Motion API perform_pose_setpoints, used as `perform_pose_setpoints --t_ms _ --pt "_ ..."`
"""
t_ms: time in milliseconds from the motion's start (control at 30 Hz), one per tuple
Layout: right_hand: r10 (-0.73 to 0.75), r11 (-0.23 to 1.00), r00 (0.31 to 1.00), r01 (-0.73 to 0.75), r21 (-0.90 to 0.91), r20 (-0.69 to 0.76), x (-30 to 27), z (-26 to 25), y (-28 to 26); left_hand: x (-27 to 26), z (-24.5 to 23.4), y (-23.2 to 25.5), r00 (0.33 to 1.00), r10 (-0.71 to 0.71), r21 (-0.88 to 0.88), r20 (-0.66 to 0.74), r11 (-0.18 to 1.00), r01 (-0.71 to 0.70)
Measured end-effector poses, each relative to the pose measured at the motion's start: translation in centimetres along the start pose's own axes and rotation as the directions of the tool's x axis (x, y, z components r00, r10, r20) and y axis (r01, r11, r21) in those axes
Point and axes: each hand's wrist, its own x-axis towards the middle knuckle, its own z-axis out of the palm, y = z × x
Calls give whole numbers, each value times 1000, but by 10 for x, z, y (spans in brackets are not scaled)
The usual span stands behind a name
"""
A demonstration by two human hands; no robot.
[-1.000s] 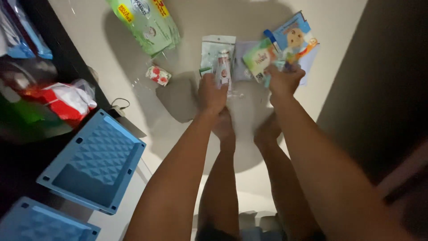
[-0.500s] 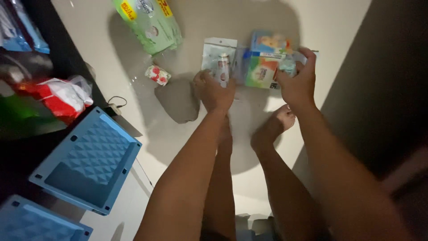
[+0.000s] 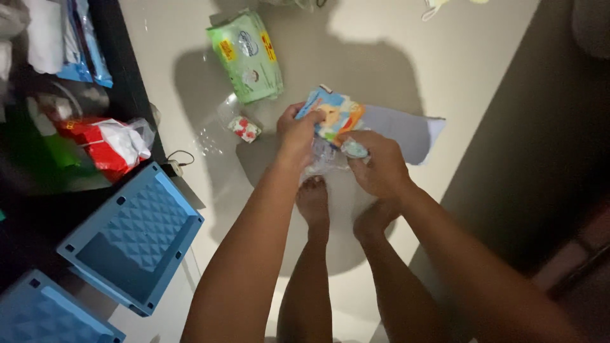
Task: The recorder is sorting and organizing baby clothes, socks, and accessories from a cabinet onto a bed.
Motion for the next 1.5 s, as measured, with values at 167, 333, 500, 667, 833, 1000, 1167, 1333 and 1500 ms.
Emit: perform_pose_setpoints --t_ms 167,333,500,667,833,1000,1167,1333,1500 --pt "553 830 833 -548 -102 24 44 -13 18 -18 -22 31 970 239 44 -53 971 -237" --pt "499 782 863 -410 470 -77 122 -22 66 -18 -43 16 981 187 -56 -59 980 -191" --pt "587 778 779 -468 419 -222 265 -42 82 -17 -43 61 977 206 92 -48 975 -201" --pt "-10 984 840 -89 -156 -542 393 -66 212 33 -14 114 907 404 123 115 900 -417" --pt "211 976 801 -199 83 -560 434 -80 205 92 47 158 775 624 253 100 737 -626" --pt "459 879 696 -445 170 -552 464 -88 241 122 109 203 750 657 242 79 717 -653" --pt "525 779 752 -237 580 -398 424 -121 186 160 133 220 694 718 221 -57 687 -692" --pt "324 599 922 -375 708 214 396 -106 155 178 130 205 860 505 294 -73 835 -465" --pt "242 954 970 -232 193 -32 351 -92 140 152 125 183 892 452 112 -22 887 -447"
